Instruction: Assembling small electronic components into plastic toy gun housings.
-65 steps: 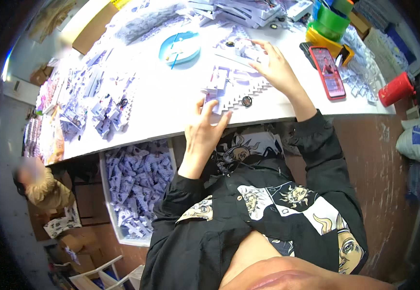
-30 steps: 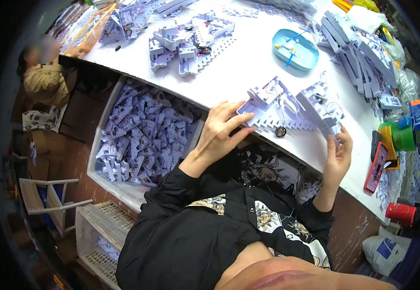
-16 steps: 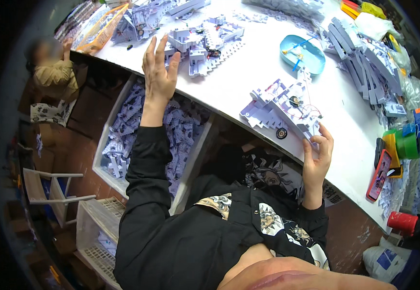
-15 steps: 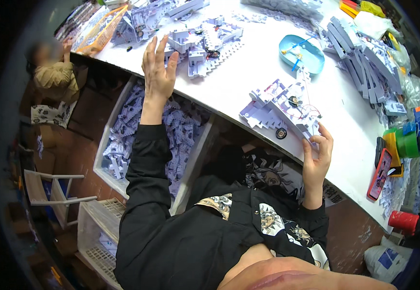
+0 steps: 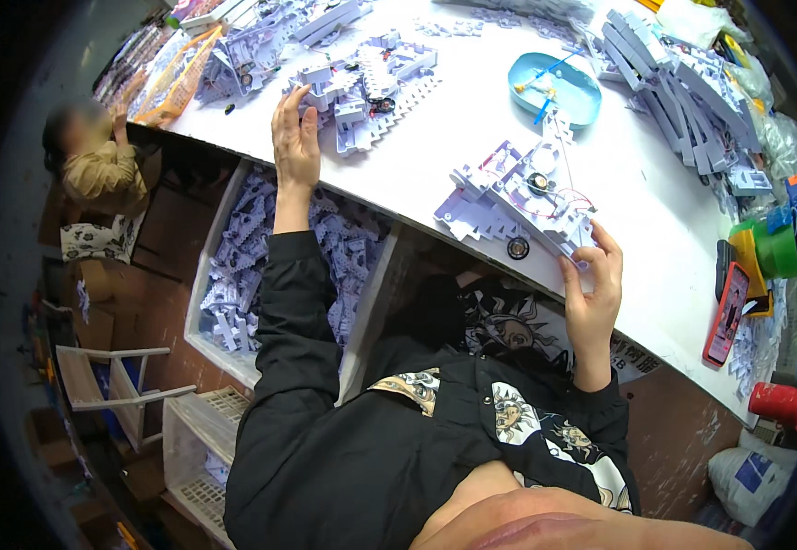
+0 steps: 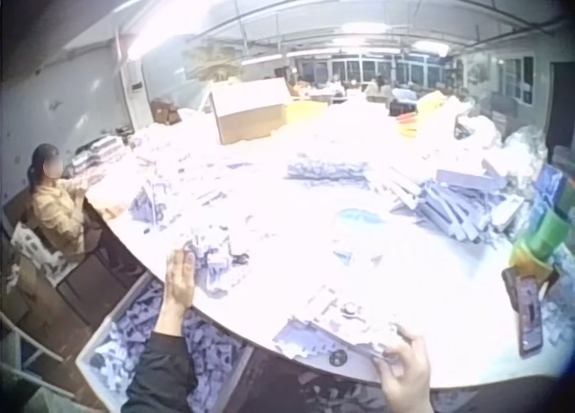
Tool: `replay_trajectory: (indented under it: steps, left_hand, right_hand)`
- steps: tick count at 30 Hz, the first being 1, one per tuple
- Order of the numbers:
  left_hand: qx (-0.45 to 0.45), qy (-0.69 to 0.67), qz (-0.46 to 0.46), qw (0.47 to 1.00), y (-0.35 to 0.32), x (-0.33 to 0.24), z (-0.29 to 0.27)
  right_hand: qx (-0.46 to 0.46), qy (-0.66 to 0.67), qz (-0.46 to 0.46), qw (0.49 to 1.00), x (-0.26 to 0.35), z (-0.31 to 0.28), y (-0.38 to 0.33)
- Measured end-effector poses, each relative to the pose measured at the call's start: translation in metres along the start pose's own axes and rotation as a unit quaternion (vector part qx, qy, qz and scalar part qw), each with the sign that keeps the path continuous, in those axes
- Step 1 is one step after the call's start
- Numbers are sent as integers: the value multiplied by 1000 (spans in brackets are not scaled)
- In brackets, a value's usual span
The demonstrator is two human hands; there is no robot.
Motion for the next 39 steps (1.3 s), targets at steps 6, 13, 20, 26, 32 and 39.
replay_trajectory:
  steps: [6,13,20,26,32,39]
  left_hand:
    - [-1,-17,-10,1000,-1,3,-2]
    - [-17,105,142,984,-5,-52,4]
    - [99,199,163,961,-11,-94,37]
    - [98,201,166,961,-13,-92,39]
    - [98,196,175,960,-14,-92,40]
    - [0,165,195,967,-16,-116,25]
  right_hand:
    - [12,6,12,1000,3,-2,0]
    - [7,11,9,1000,2,-2,0]
    - [1,10,-2,1000,0,-2,-1]
    - [-4,-1,-16,1000,0,-2,-1]
    - [-10,7,-13,1000,0,-1,-1]
    - [-13,16,-5,1000,-4,-4,-1]
Point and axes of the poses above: each hand's wrist, its own y-axis towards the middle knuckle, its own z-axis out of the palm, x = y × z, the point moved 4 cm from there along y, towards the middle knuckle, and after that the axes turned 6 degrees about -x, right-handed, at the moved point
